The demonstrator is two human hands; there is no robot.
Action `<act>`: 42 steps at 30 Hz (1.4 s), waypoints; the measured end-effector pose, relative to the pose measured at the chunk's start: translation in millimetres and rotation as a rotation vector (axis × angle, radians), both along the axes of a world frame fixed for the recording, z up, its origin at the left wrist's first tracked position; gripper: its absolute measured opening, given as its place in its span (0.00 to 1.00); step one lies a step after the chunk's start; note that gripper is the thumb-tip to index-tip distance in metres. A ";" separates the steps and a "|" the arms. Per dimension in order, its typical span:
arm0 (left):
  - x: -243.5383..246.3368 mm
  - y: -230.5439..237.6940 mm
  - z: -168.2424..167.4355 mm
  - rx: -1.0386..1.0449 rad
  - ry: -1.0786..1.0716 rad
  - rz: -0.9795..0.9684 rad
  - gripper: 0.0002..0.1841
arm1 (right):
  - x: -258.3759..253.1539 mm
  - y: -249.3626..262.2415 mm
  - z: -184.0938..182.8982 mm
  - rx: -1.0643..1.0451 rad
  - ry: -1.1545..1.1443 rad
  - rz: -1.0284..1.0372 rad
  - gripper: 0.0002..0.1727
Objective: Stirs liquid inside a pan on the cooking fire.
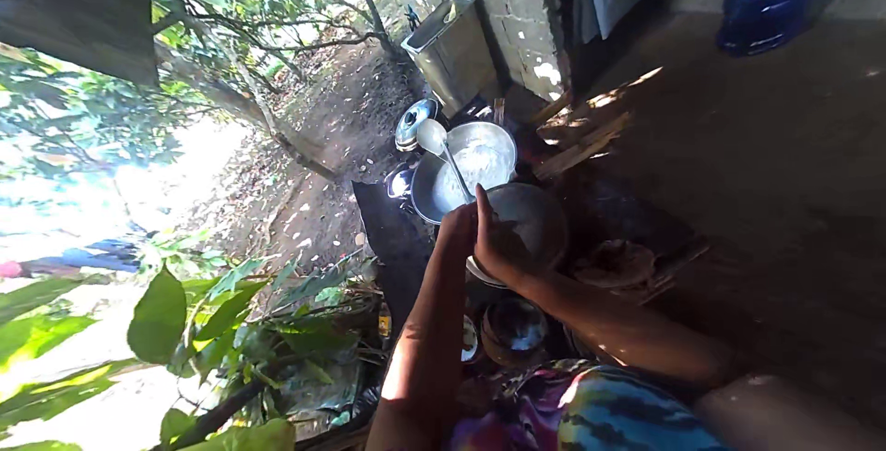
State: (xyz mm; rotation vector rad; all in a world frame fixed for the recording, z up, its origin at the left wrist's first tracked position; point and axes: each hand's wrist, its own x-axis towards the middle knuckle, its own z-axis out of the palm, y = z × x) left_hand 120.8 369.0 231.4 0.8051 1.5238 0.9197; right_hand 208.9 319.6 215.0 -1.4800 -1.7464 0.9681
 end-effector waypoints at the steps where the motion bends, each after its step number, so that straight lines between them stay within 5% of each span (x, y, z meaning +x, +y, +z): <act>1: 1.1 -1.9 4.3 -0.011 0.059 0.024 0.14 | -1.4 0.2 -2.0 0.003 0.012 0.024 0.49; 7: -43.3 13.1 4.0 -0.094 0.389 -0.044 0.20 | 17.6 1.4 -5.0 -0.043 0.140 0.241 0.45; 11: -101.5 28.3 7.5 -0.144 0.804 -0.225 0.25 | 62.7 -3.2 -32.3 -0.019 0.137 0.282 0.39; 19: -164.0 65.8 -1.0 -0.189 1.368 -0.353 0.21 | 173.1 -31.1 -97.5 -0.168 0.082 0.029 0.34; 27: -163.6 95.4 -33.5 -0.269 1.466 -0.376 0.19 | 239.5 -45.4 -135.3 -0.130 0.090 -0.102 0.33; 32: -152.1 82.9 -38.5 -0.443 1.501 -0.365 0.28 | 260.4 -29.7 -138.0 -0.167 0.040 -0.111 0.31; 37: -157.6 57.1 -42.5 -0.433 1.279 -0.391 0.18 | 259.0 -23.9 -129.2 -0.125 0.002 -0.062 0.30; 42: -149.7 41.1 -34.3 -0.454 0.985 -0.408 0.18 | 249.1 -45.8 -120.3 -0.155 -0.023 -0.049 0.28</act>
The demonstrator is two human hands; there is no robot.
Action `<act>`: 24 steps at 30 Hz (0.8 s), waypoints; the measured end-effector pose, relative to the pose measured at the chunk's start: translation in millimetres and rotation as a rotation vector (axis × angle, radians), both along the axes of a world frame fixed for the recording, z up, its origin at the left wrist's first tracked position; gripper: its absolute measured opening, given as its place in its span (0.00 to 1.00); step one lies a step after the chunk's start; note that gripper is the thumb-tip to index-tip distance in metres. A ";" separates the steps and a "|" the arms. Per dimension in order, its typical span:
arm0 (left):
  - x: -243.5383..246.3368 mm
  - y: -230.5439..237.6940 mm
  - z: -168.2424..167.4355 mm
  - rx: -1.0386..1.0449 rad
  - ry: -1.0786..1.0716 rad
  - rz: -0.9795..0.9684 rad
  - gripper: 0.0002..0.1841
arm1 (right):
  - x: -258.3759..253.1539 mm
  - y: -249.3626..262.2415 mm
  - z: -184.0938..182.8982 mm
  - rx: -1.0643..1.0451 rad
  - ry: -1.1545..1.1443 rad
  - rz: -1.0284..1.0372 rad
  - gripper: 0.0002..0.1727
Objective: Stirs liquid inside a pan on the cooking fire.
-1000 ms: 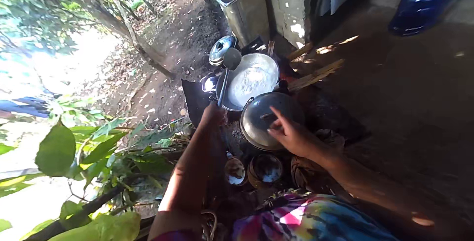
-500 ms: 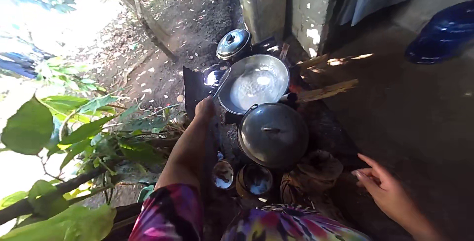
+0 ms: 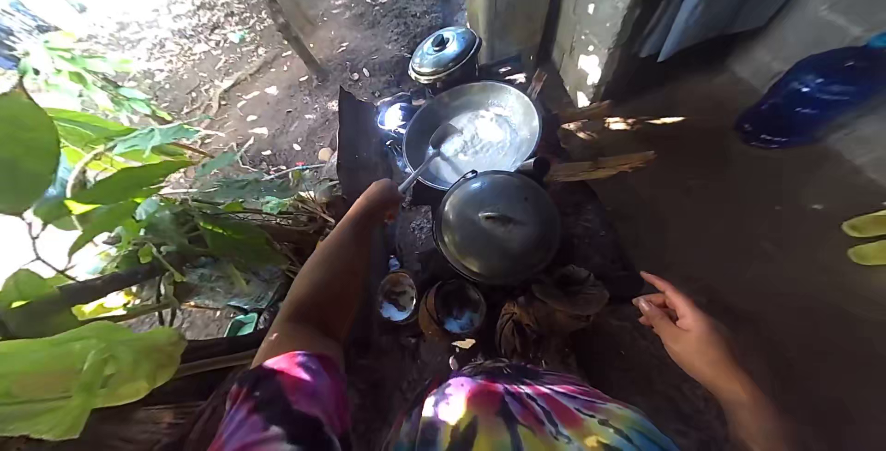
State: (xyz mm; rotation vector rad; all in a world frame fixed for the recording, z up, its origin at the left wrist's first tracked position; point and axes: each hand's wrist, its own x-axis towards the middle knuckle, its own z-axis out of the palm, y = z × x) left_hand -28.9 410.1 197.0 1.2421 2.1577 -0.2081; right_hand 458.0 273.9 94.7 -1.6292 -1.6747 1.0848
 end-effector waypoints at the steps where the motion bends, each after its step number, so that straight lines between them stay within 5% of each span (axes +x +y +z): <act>1: 0.9 -1.3 3.1 -0.002 -0.059 0.015 0.19 | -1.6 -6.2 2.4 -0.003 0.007 -0.012 0.28; 10: 9.4 -18.2 24.5 0.088 -0.361 0.225 0.11 | 2.8 -63.6 2.0 -0.123 -0.014 -0.126 0.27; 24: 28.3 -26.3 105.4 0.407 -0.281 0.158 0.16 | 37.5 -45.1 -1.9 -0.153 -0.118 -0.049 0.26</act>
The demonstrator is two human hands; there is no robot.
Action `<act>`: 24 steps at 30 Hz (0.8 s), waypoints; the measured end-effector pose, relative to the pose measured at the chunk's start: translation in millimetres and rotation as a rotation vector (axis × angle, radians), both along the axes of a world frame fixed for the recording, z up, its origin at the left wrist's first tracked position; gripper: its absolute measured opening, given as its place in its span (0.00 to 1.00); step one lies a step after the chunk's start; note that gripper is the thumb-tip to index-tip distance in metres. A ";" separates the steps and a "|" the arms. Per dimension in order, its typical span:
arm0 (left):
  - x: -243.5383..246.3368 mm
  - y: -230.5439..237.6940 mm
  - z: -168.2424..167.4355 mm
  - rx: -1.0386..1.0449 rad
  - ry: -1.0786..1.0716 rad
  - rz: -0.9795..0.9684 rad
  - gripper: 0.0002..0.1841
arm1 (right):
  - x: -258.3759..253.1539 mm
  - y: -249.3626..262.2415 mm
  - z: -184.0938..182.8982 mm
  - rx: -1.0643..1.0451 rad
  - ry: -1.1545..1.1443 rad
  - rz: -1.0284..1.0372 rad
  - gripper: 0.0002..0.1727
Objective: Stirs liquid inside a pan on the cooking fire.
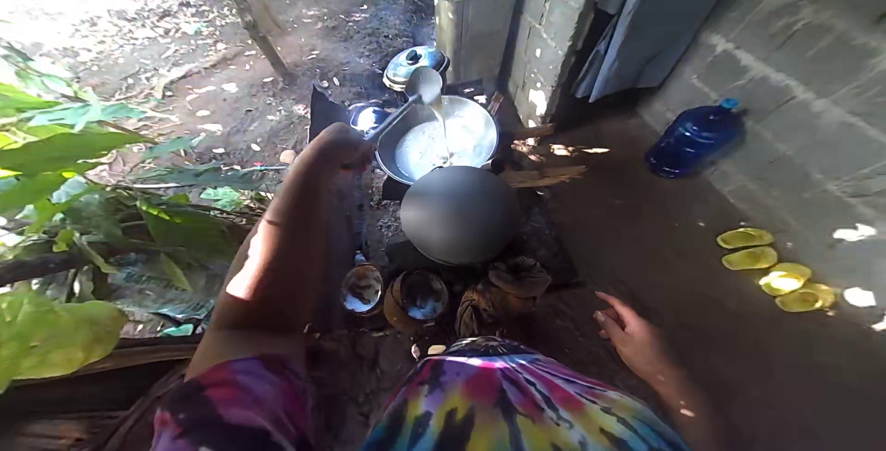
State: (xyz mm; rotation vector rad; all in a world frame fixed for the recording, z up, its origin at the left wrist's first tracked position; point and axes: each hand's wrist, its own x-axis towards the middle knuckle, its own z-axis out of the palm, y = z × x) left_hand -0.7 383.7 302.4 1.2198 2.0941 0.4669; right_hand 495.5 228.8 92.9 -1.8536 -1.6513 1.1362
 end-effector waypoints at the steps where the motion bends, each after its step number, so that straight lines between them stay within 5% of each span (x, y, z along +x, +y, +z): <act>1: 1.4 2.1 4.8 0.018 0.032 -0.006 0.16 | 4.9 5.3 -0.7 0.004 0.014 0.009 0.26; 6: 11.0 10.9 -2.4 0.072 0.277 -0.062 0.19 | 24.7 28.4 -11.1 -0.046 0.020 -0.019 0.25; 14: 17.5 42.8 -71.2 -0.066 0.572 -0.067 0.18 | 44.3 44.2 -51.0 -0.128 0.025 -0.034 0.25; 19: 24.3 57.2 -90.9 -0.189 0.584 -0.102 0.12 | 58.5 43.2 -69.3 -0.179 0.016 -0.068 0.25; 24: 5.7 81.5 -113.7 -0.180 0.478 -0.141 0.15 | 63.7 46.6 -71.8 -0.190 0.004 -0.068 0.24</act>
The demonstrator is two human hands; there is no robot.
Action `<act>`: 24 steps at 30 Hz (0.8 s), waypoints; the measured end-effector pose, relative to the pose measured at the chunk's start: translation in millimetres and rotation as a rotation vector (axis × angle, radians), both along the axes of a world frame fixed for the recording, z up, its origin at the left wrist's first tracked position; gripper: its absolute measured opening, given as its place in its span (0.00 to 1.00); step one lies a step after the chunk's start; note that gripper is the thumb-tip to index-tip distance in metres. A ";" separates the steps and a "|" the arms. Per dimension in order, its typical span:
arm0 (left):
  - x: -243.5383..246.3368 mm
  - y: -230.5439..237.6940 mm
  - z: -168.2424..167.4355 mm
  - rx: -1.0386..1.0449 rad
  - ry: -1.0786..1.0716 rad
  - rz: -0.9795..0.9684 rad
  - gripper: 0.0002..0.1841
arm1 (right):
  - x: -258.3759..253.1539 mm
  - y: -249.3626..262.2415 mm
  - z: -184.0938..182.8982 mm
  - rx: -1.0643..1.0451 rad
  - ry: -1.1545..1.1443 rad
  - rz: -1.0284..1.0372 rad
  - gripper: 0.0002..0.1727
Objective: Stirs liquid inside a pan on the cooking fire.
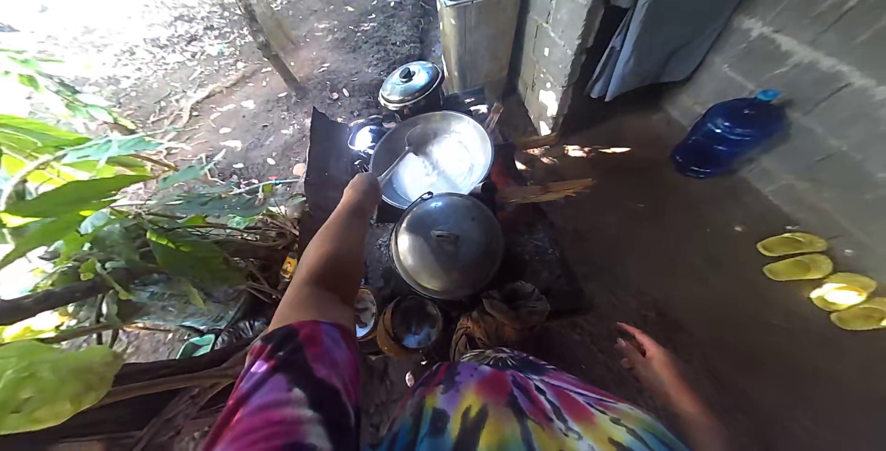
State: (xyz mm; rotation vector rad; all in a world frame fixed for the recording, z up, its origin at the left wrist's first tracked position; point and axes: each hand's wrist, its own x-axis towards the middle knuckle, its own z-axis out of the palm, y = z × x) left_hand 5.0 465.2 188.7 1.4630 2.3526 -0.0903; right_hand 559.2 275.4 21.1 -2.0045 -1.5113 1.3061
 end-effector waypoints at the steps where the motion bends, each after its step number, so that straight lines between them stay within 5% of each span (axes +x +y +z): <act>1: -3.4 0.8 -1.3 -0.018 -0.040 -0.016 0.17 | -0.6 1.6 1.7 -0.005 -0.002 0.004 0.25; 9: 3.2 -20.4 15.4 -0.103 -0.361 0.133 0.22 | -4.8 8.0 0.0 -0.033 0.001 0.039 0.25; 15: 1.4 -39.8 22.1 -0.035 -0.622 0.335 0.14 | -1.6 7.0 -1.9 -0.056 0.000 0.039 0.24; 24: 0.5 -64.0 71.2 0.028 -0.512 0.234 0.16 | -7.3 6.7 -4.1 -0.064 -0.010 0.066 0.25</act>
